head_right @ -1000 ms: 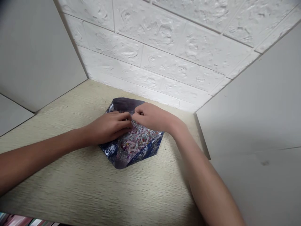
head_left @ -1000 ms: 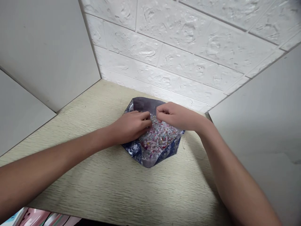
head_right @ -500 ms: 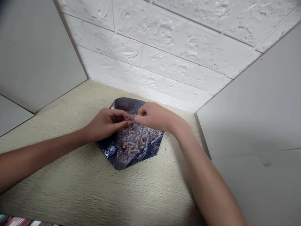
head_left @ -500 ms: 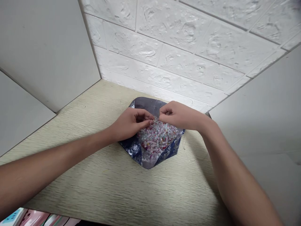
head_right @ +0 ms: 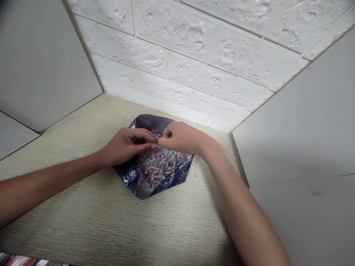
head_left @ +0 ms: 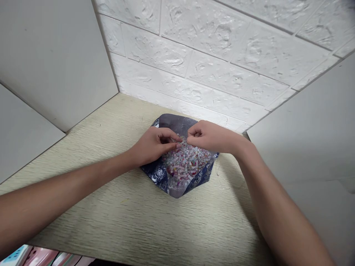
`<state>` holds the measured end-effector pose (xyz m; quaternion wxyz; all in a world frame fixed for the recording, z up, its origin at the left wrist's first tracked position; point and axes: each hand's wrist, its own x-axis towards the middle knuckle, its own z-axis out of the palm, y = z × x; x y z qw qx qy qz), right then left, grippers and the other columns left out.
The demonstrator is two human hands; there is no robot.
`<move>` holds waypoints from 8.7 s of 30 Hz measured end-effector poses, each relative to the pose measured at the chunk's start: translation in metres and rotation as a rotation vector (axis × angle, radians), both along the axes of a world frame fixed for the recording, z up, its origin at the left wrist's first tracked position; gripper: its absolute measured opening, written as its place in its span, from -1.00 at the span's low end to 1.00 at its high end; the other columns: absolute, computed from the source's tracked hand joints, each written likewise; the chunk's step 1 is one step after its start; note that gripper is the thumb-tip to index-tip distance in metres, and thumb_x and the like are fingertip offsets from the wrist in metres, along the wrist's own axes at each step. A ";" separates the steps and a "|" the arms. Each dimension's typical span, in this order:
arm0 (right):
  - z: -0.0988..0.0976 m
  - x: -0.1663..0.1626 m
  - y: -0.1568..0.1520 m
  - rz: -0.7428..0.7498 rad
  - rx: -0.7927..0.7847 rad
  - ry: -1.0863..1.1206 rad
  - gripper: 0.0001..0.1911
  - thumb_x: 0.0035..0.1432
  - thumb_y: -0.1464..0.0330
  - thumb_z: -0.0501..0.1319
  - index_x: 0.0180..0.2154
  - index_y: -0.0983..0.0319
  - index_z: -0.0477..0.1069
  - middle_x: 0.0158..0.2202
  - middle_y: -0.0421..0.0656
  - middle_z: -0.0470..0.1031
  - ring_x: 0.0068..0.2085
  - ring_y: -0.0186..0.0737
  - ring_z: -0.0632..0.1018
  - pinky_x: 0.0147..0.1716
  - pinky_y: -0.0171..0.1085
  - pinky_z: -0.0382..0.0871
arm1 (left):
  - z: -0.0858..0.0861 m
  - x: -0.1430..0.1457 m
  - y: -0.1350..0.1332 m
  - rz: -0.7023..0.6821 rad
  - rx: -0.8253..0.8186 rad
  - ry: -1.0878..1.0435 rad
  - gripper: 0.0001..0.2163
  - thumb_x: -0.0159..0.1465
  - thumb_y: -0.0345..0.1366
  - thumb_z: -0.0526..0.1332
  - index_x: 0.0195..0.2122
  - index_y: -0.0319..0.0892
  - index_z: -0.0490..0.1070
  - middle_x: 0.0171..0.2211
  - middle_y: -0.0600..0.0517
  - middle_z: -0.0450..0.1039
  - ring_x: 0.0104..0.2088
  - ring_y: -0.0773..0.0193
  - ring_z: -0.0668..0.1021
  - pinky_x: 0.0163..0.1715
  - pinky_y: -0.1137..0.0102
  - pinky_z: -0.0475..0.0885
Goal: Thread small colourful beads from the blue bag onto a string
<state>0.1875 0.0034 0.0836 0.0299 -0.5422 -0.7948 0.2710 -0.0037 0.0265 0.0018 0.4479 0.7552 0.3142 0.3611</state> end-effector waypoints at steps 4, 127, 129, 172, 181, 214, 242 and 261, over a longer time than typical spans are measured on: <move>0.001 -0.001 -0.001 -0.002 -0.005 0.013 -0.71 0.01 0.33 0.06 -0.59 0.20 -0.07 -0.59 -0.31 -0.11 -0.55 -0.40 -0.03 -0.59 -0.28 -0.17 | 0.001 0.000 0.001 -0.024 0.078 -0.031 -0.90 0.15 -0.32 0.30 -0.32 -0.18 0.57 -0.24 -0.01 0.53 -0.26 0.28 0.55 -0.32 0.43 0.42; 0.009 0.005 0.002 0.209 -0.248 0.478 -0.82 0.00 0.51 0.04 -0.48 0.27 0.40 -0.51 -0.21 0.43 -0.42 -0.34 0.46 -0.36 -0.32 0.30 | 0.009 -0.008 -0.009 0.171 0.475 -0.099 -0.98 0.25 -0.38 0.22 -0.30 -0.18 0.43 -0.36 0.05 0.51 -0.35 0.32 0.55 -0.33 0.40 0.45; 0.009 0.004 0.001 0.180 -0.245 0.508 -0.82 0.03 0.50 0.04 -0.42 0.27 0.41 -0.53 -0.22 0.42 -0.45 -0.35 0.44 -0.39 -0.33 0.30 | 0.009 -0.008 -0.007 0.141 0.558 -0.077 -0.97 0.24 -0.40 0.22 -0.32 -0.18 0.45 -0.32 0.03 0.51 -0.28 0.31 0.55 -0.26 0.38 0.45; 0.000 -0.001 0.002 -0.007 0.155 0.242 -0.89 0.04 0.38 0.16 -0.44 0.25 0.46 -0.59 -0.28 0.27 -0.54 -0.43 0.22 -0.55 -0.33 0.06 | 0.012 -0.005 -0.008 0.134 0.425 0.045 -0.89 0.26 -0.31 0.20 -0.28 -0.16 0.53 -0.29 0.03 0.54 -0.27 0.31 0.55 -0.27 0.41 0.42; 0.003 0.000 0.001 -0.037 0.214 0.320 -0.93 0.01 0.40 0.21 -0.47 0.26 0.44 -0.64 -0.32 0.15 -0.57 -0.45 0.15 -0.58 -0.33 -0.01 | 0.012 -0.003 -0.015 0.233 0.318 -0.020 -0.89 0.18 -0.24 0.29 -0.34 -0.14 0.55 -0.36 0.08 0.60 -0.38 0.33 0.57 -0.37 0.45 0.46; 0.012 -0.003 -0.009 0.046 -0.013 0.260 -0.91 -0.04 0.41 0.17 -0.55 0.24 0.29 -0.64 -0.32 0.12 -0.60 -0.49 0.11 -0.63 -0.37 -0.07 | 0.006 -0.011 -0.013 0.076 0.800 0.056 -0.96 0.19 -0.38 0.23 -0.32 -0.19 0.42 -0.40 0.01 0.51 -0.40 0.33 0.53 -0.37 0.43 0.44; 0.003 -0.004 -0.003 0.045 0.004 0.233 -0.90 0.01 0.42 0.16 -0.52 0.25 0.36 -0.65 -0.31 0.15 -0.59 -0.47 0.12 -0.65 -0.37 -0.04 | 0.004 -0.011 -0.008 0.049 1.036 0.109 -0.91 0.19 -0.40 0.26 -0.27 -0.25 0.42 -0.38 -0.04 0.52 -0.38 0.30 0.54 -0.40 0.42 0.44; 0.002 -0.003 0.001 0.070 0.027 0.288 -0.89 0.10 0.35 0.20 -0.41 0.27 0.42 -0.62 -0.32 0.21 -0.58 -0.47 0.19 -0.62 -0.36 -0.02 | 0.000 -0.008 -0.006 0.155 0.927 0.140 -0.94 0.29 -0.39 0.16 -0.26 -0.21 0.41 -0.38 0.03 0.50 -0.36 0.34 0.54 -0.35 0.47 0.42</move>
